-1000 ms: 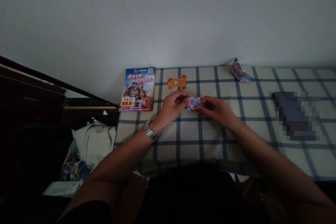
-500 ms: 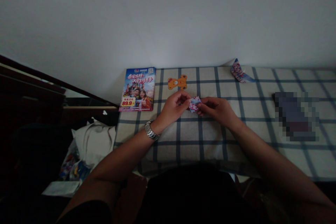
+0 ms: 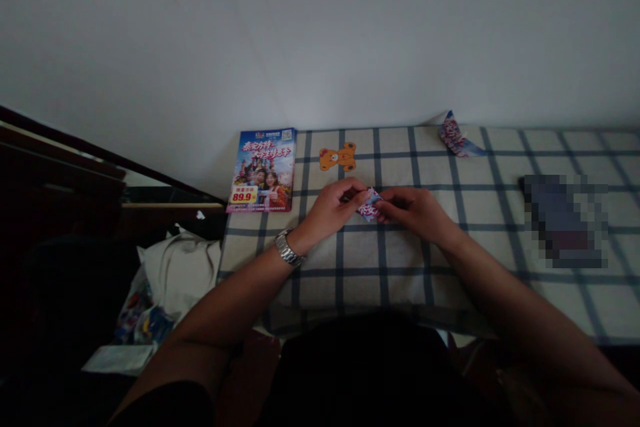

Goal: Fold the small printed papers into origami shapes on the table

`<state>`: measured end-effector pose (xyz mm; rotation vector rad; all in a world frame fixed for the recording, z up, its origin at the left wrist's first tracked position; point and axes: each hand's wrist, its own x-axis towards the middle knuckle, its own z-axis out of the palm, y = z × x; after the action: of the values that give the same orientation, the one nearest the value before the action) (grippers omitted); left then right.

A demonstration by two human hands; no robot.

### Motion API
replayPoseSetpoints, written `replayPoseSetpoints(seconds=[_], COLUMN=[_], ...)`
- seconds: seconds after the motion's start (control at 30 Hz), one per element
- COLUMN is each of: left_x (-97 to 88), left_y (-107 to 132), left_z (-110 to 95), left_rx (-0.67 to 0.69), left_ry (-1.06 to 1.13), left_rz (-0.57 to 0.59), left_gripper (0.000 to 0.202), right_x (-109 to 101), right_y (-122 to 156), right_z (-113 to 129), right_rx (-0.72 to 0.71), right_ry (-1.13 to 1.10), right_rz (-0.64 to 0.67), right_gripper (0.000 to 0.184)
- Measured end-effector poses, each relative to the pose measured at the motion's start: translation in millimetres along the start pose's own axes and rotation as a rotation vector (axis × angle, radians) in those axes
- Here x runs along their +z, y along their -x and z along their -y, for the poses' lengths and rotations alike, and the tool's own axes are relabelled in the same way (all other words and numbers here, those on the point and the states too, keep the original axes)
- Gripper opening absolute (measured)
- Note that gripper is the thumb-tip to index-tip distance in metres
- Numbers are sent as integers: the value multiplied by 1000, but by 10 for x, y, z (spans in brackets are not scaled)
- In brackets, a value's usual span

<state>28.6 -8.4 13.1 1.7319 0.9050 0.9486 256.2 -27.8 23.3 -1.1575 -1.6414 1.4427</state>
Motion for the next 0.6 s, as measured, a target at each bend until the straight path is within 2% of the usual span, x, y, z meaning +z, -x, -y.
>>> replayPoseSetpoints(seconds=[0.3,0.47,0.6], left_x=[9,0,-5], left_y=[-8,15,10], left_z=[56,43,23], left_rx=[13,-1,40], left_ry=[-8,-20,-60], left_rz=[-53,-1,42], left_gripper=[31,35,34], right_x=[-22,-21,-17], right_y=[-42,-14,0], right_z=[-33,-30,-27], right_rx=[-29,-54,-47], right_ry=[35,149,176], right_rz=[-40,-43,-32], right_gripper=[34,32,31])
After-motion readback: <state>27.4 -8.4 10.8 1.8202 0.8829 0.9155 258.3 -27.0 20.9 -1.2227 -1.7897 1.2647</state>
